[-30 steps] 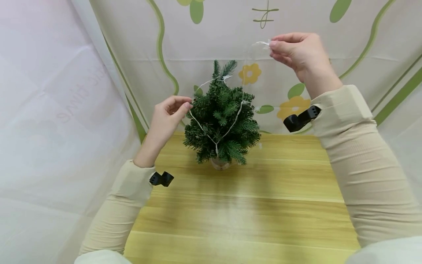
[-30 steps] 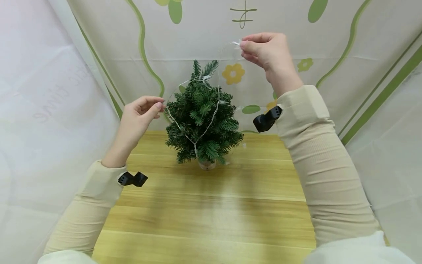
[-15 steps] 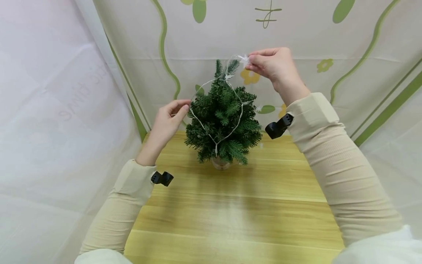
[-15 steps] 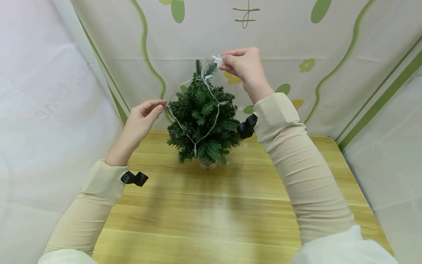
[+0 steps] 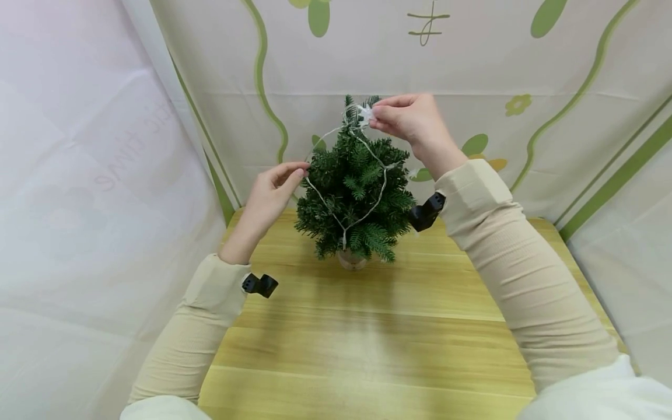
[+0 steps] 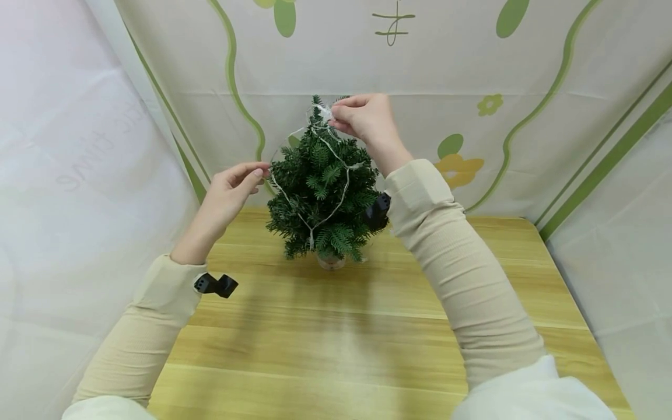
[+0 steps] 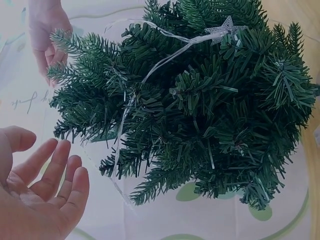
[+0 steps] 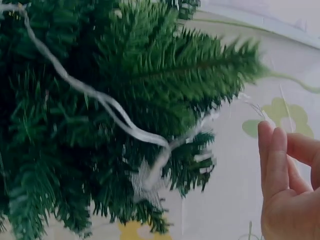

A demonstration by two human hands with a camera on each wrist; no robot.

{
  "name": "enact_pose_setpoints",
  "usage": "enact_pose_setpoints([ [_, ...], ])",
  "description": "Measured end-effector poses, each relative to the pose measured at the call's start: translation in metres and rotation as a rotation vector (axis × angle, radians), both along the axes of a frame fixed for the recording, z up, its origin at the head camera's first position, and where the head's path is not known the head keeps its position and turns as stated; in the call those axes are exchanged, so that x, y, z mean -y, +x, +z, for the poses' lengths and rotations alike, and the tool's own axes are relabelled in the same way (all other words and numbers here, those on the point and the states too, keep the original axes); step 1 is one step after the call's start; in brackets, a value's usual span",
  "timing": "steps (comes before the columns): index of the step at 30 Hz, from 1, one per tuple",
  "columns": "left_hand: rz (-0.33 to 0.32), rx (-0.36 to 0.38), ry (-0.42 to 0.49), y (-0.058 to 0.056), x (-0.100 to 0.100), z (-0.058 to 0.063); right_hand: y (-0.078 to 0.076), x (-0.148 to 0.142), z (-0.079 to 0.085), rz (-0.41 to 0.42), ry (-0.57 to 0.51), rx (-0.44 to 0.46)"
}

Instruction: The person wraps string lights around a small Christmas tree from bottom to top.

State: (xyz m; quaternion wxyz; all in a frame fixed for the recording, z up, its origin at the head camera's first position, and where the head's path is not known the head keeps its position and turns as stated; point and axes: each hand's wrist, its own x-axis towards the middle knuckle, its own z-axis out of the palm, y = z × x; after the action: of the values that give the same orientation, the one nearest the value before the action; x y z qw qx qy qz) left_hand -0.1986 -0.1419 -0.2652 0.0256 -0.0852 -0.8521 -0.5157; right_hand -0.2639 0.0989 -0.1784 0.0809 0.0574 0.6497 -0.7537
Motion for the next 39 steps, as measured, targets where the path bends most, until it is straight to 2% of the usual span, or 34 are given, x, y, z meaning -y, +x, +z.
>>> enact_pose_setpoints([
  [7, -0.018, -0.004, 0.002, 0.001, 0.0, 0.0, 0.008, 0.011, -0.005, 0.103, 0.184, -0.037],
  [14, -0.028, -0.003, 0.017, 0.001, 0.0, -0.001, 0.012, 0.012, -0.012, 0.187, 0.424, -0.128],
  [25, -0.029, -0.004, 0.018, -0.001, 0.002, -0.003, 0.014, 0.005, -0.015, 0.277, 0.529, -0.12],
  [34, -0.041, -0.017, 0.029, -0.002, 0.002, -0.004, 0.016, 0.004, -0.015, 0.319, 0.55, -0.126],
  [39, -0.037, -0.009, 0.03, -0.002, 0.002, -0.005, 0.016, 0.005, -0.019, 0.355, 0.619, -0.132],
])
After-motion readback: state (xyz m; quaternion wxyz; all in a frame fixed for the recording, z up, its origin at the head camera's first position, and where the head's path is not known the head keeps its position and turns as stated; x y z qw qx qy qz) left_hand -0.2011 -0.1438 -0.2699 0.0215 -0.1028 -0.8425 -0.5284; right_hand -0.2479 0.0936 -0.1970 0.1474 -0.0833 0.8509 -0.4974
